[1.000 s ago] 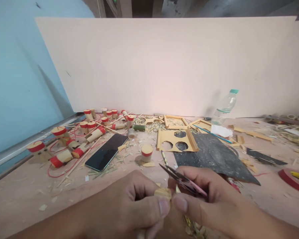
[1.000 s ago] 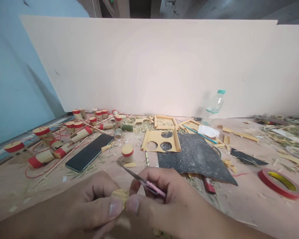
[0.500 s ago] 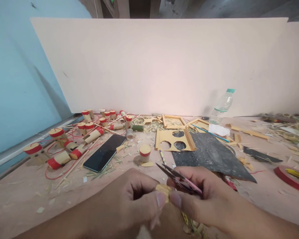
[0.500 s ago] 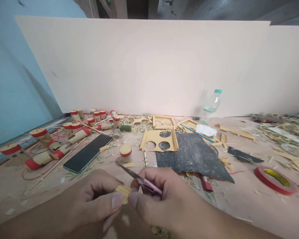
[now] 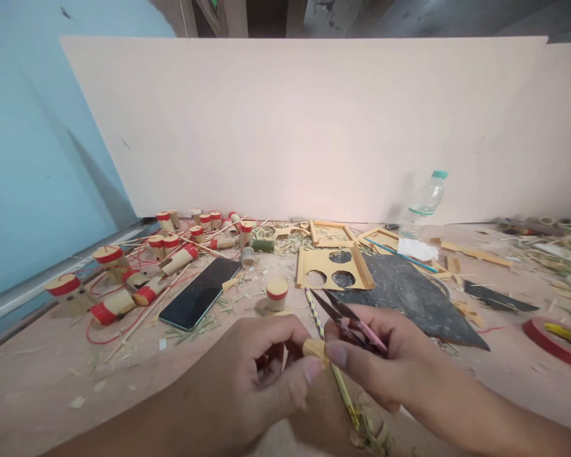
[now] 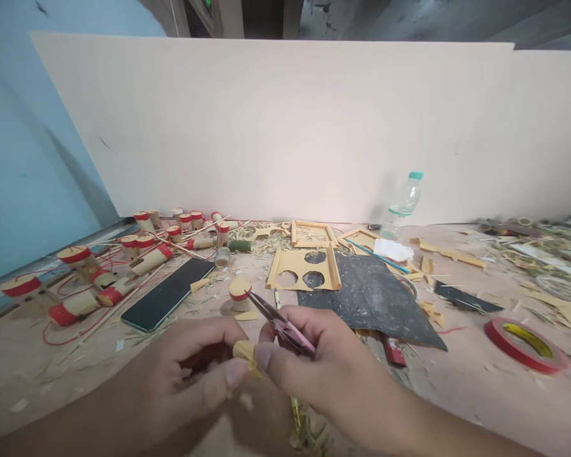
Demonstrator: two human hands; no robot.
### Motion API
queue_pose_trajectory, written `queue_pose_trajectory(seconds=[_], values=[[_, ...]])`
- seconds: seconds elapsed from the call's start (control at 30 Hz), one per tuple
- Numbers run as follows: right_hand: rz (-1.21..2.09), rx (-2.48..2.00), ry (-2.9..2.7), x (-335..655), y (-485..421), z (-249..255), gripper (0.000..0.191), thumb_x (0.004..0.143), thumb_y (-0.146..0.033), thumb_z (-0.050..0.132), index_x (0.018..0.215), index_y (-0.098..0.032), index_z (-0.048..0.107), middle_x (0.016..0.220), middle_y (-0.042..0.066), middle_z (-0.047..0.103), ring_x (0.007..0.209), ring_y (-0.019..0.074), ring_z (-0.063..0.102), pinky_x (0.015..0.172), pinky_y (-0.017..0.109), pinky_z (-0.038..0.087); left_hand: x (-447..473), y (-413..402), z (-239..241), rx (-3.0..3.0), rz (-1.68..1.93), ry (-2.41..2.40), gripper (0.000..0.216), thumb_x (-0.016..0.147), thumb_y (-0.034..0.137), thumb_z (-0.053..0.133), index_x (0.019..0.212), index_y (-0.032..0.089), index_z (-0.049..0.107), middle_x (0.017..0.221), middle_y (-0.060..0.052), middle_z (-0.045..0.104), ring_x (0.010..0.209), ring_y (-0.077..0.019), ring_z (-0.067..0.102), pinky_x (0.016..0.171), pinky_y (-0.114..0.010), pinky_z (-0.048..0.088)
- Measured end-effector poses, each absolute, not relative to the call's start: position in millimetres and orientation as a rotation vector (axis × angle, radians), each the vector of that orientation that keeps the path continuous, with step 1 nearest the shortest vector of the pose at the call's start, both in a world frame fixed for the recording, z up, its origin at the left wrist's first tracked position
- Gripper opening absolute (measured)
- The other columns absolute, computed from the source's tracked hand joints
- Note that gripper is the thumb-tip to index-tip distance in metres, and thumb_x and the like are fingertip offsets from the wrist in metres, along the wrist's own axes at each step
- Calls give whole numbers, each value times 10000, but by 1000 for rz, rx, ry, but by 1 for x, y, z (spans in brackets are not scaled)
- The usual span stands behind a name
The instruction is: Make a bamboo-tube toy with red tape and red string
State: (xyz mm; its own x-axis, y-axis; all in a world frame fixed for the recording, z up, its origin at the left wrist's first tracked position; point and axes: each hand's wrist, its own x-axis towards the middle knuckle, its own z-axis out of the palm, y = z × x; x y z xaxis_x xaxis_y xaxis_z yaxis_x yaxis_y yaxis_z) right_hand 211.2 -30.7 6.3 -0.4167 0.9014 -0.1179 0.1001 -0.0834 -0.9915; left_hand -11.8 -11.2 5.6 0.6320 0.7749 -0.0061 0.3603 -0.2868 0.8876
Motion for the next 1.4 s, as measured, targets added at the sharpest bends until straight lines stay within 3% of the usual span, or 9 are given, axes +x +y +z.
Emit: queue_pose_trajectory(seconds=[0.2, 0.53, 0.7, 0.93, 1.1, 1.4], values=[[1539, -1138, -1465, 217, -28, 1, 352, 946, -418, 811, 807, -219, 555, 593, -121, 355, 497, 72, 283, 465, 203, 250, -13, -9, -2, 1661, 655, 921, 346, 1009, 567, 667, 967, 224, 640, 788, 58, 531, 711, -139, 454, 625, -253, 344], [1665, -1048, -1310, 213, -25, -1, 383, 901, -430, 849, 799, -223, 544, 526, -144, 335, 443, 55, 213, 418, 181, 217, -15, -6, -2, 1578, 678, 851, 285, 1010, 496, 708, 967, 219, 652, 786, 67, 529, 710, -123, 432, 626, -217, 351], [1649, -1027, -1311, 214, -24, -3, 372, 926, -425, 835, 804, -217, 552, 525, -145, 358, 434, 51, 229, 423, 180, 225, -14, -3, -4, 1571, 663, 864, 333, 1002, 543, 699, 989, 213, 659, 805, 46, 542, 732, -141, 457, 661, -236, 400], [1541, -1102, -1358, 215, -25, -2, 355, 925, -442, 839, 831, -214, 584, 553, -133, 361, 466, 65, 251, 439, 194, 244, -15, -5, -6, 1567, 644, 889, 364, 958, 569, 754, 1008, 220, 664, 760, 67, 504, 684, -131, 382, 602, -248, 290], [1485, -1175, -1431, 215, -25, -1, 357, 964, -491, 781, 849, -219, 582, 614, -116, 342, 507, 79, 261, 461, 207, 250, -14, -5, -3, 1553, 649, 889, 382, 946, 583, 761, 1002, 215, 676, 784, 52, 567, 694, -131, 441, 611, -235, 336], [1355, -1153, -1605, 212, -26, 5, 351, 947, -316, 753, 723, -224, 500, 646, -92, 356, 581, 103, 296, 535, 238, 281, -12, -5, 7, 1574, 682, 945, 328, 985, 539, 706, 1020, 213, 702, 800, 38, 605, 687, -127, 485, 603, -222, 373]])
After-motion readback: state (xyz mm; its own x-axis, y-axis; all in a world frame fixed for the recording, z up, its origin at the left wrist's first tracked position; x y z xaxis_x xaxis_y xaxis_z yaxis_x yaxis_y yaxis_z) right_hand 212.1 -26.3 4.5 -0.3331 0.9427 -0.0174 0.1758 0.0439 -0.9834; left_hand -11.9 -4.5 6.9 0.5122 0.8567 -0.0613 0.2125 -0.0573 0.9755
